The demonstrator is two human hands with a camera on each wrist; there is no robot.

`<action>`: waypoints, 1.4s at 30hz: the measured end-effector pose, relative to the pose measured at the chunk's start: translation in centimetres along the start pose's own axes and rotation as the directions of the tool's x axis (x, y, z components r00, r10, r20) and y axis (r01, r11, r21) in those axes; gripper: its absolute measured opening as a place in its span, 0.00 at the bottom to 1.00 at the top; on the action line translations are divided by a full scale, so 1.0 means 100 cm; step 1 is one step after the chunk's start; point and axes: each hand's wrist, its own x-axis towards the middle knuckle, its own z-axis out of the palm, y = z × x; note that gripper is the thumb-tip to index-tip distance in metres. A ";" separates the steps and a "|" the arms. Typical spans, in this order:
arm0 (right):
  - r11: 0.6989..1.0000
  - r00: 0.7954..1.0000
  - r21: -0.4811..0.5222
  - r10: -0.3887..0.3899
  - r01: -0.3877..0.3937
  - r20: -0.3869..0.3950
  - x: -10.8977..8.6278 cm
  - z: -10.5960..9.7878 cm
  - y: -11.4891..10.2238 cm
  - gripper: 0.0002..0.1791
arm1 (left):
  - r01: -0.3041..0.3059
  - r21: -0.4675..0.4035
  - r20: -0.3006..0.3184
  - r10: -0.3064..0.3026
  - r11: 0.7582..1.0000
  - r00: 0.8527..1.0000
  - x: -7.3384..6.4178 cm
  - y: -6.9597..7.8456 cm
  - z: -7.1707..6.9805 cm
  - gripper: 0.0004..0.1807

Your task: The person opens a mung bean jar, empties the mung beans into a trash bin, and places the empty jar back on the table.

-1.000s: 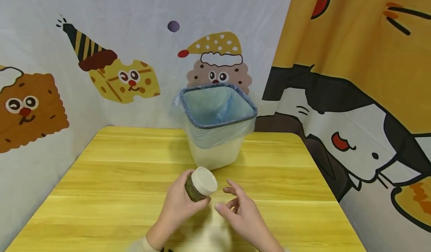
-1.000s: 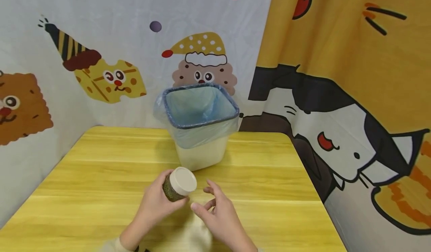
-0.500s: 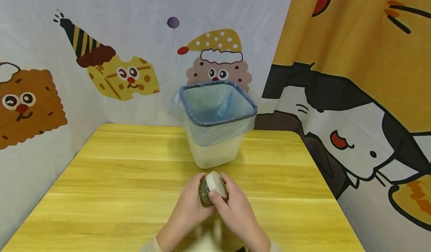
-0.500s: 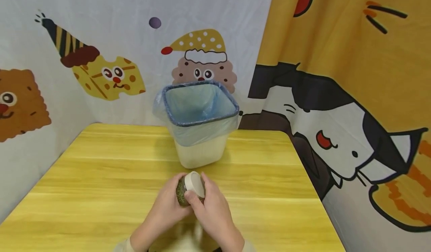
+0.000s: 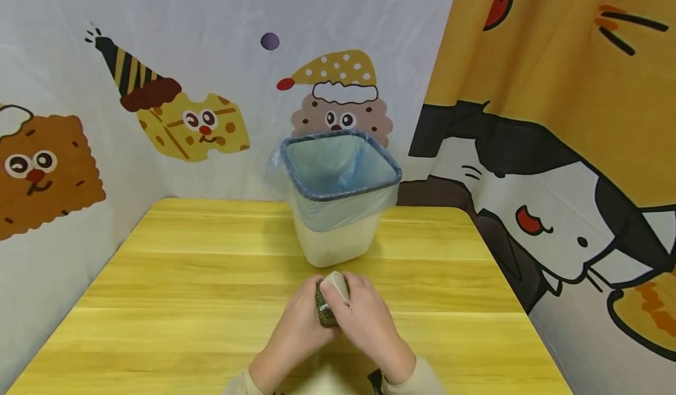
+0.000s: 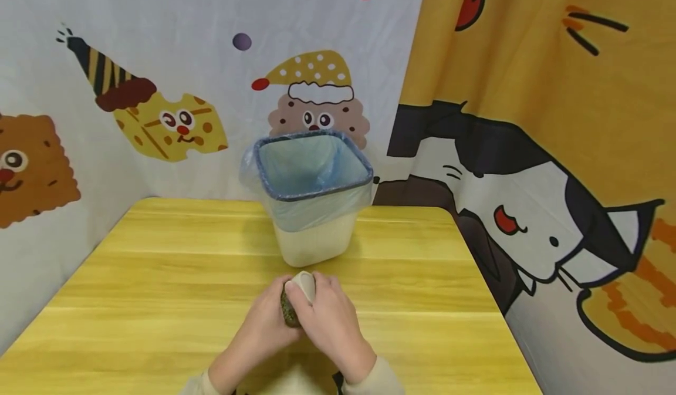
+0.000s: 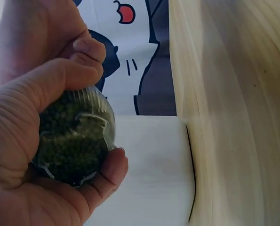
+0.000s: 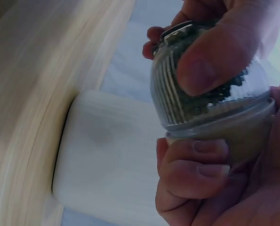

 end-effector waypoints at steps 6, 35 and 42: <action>0.996 0.995 -0.004 -0.084 0.084 -0.046 0.005 0.005 0.000 0.33 | -0.043 -0.026 0.024 0.044 0.999 0.999 -0.001 -0.004 -0.007 0.42; 0.966 0.969 0.085 -0.245 0.246 -0.015 0.016 0.002 0.005 0.32 | -0.045 -0.162 0.161 0.071 0.986 0.984 0.018 -0.023 -0.030 0.43; 0.966 0.955 0.255 -0.109 0.037 0.274 0.026 -0.027 0.011 0.39 | -0.140 -0.086 0.111 0.149 0.986 0.983 0.019 -0.021 -0.028 0.45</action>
